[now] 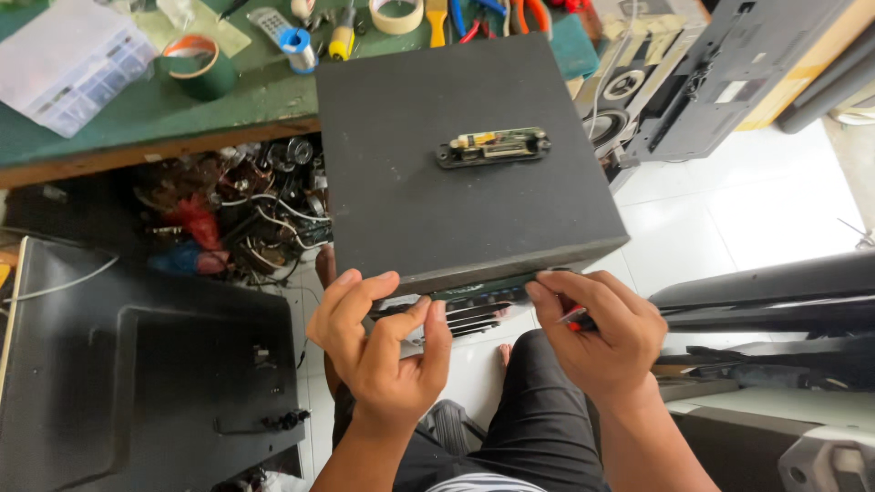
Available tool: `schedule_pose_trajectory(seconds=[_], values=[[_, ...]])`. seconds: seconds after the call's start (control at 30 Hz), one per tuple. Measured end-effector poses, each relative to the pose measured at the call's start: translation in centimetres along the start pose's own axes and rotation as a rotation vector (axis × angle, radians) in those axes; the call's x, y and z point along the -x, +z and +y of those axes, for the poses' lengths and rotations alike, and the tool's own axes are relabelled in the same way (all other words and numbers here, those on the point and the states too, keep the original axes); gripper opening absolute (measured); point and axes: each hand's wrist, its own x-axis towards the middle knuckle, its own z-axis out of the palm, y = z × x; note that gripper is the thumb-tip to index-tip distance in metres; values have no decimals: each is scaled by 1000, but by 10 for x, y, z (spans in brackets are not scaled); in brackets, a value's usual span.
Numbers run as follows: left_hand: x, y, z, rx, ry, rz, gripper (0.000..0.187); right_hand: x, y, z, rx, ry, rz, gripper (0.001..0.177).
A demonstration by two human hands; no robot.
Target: The person sits on the floor and uses a red utility knife to pry open the front panel of a black speaker. They then use their hands to pull the panel away from the speaker's body.
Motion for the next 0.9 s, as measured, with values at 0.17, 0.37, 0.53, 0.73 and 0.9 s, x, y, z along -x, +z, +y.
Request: schedule_pose_trajectory(seconds=[0.17, 0.37, 0.53, 0.73, 0.9], values=[[-4, 0, 2, -16, -16, 22, 18, -6, -6, -9, 117, -64, -41, 7], [-2, -6, -5, -43, 1, -13, 15, -11, -11, -15, 205, -141, -108, 6], [8, -2, -17, 27, 32, -3, 13, -12, -13, -14, 193, -71, -119, 6], [15, 0, -25, -1, 112, -3, 20, -9, -12, -16, 129, -46, -98, 13], [8, -4, -22, -39, 112, -38, 26, -19, -18, -16, 111, -20, -214, 9]])
